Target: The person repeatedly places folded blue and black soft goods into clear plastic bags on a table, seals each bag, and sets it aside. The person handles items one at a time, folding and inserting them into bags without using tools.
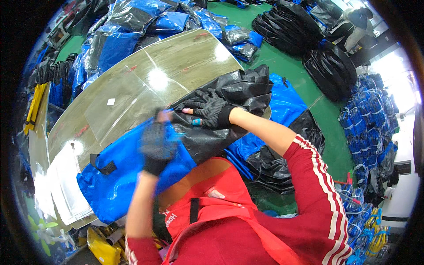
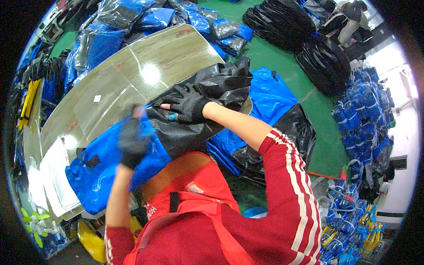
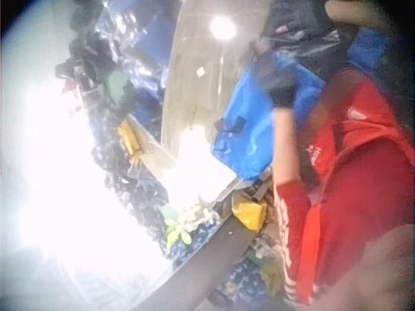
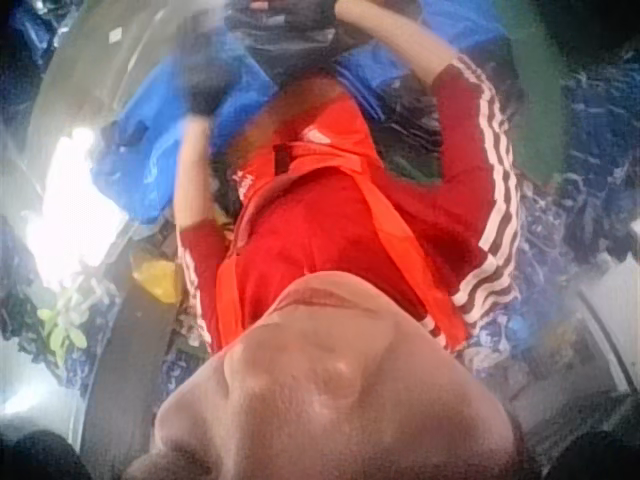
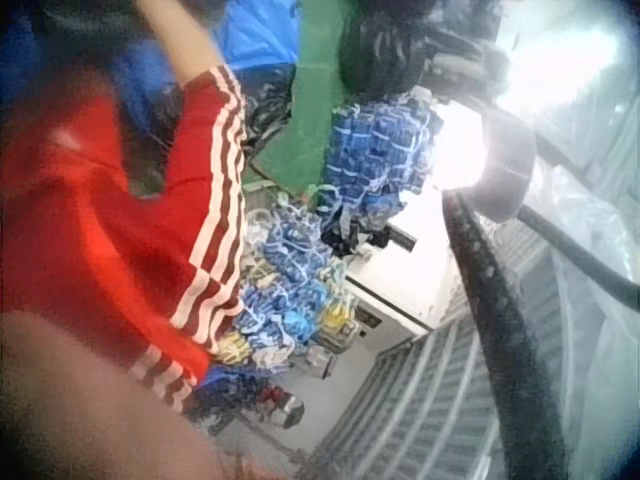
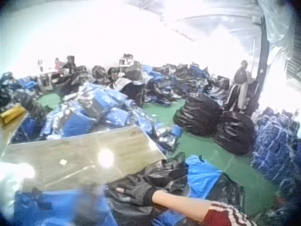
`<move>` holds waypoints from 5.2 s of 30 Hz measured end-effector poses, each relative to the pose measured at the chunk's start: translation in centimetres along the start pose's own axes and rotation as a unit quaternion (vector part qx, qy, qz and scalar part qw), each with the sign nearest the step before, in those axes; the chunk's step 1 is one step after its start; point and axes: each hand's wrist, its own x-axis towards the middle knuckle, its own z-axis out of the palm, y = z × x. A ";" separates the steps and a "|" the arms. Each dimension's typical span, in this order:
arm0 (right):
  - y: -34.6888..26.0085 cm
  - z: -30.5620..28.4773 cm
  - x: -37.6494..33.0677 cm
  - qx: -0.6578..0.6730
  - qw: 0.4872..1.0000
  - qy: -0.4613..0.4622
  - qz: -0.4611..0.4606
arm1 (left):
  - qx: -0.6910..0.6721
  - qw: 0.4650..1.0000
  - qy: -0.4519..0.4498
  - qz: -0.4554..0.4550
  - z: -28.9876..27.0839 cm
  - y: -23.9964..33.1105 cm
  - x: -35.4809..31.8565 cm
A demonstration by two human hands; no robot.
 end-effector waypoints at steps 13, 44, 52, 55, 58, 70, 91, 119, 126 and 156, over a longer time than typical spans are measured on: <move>16.5 7.2 -9.1 0.097 0.950 0.244 0.166 | 0.008 0.998 -0.060 -0.003 9.5 7.0 6.2; -10.0 -9.2 -3.2 0.374 0.825 0.423 0.025 | -0.197 0.979 -0.046 -0.005 8.6 10.1 1.0; -20.7 2.5 6.0 0.197 0.953 0.216 0.078 | -0.054 0.992 -0.084 0.078 5.7 9.4 -4.1; -17.6 -1.7 3.5 0.163 0.934 0.317 -0.016 | -0.033 0.993 -0.083 0.082 6.3 9.6 -3.2; -10.3 -5.9 -2.2 0.251 0.807 0.534 -0.010 | -0.013 0.994 -0.058 0.093 6.5 9.7 -2.1; 5.1 8.8 -12.7 0.630 0.478 0.472 0.390 | 0.018 0.991 -0.045 0.122 8.8 11.4 7.7; 7.3 6.5 -10.3 0.649 0.326 0.584 0.362 | 0.022 0.996 -0.075 0.044 11.3 6.6 10.4; -10.0 -0.4 -1.6 0.128 0.946 0.289 -0.072 | 0.069 0.988 -0.131 -0.051 -4.2 -4.8 -0.3; -11.2 0.8 2.1 0.080 0.978 0.177 0.071 | 0.124 0.987 -0.100 -0.032 1.0 -6.9 -4.9; -23.4 5.4 14.1 0.174 0.966 0.192 0.015 | -0.570 0.590 0.222 -0.527 -22.3 -12.2 -19.5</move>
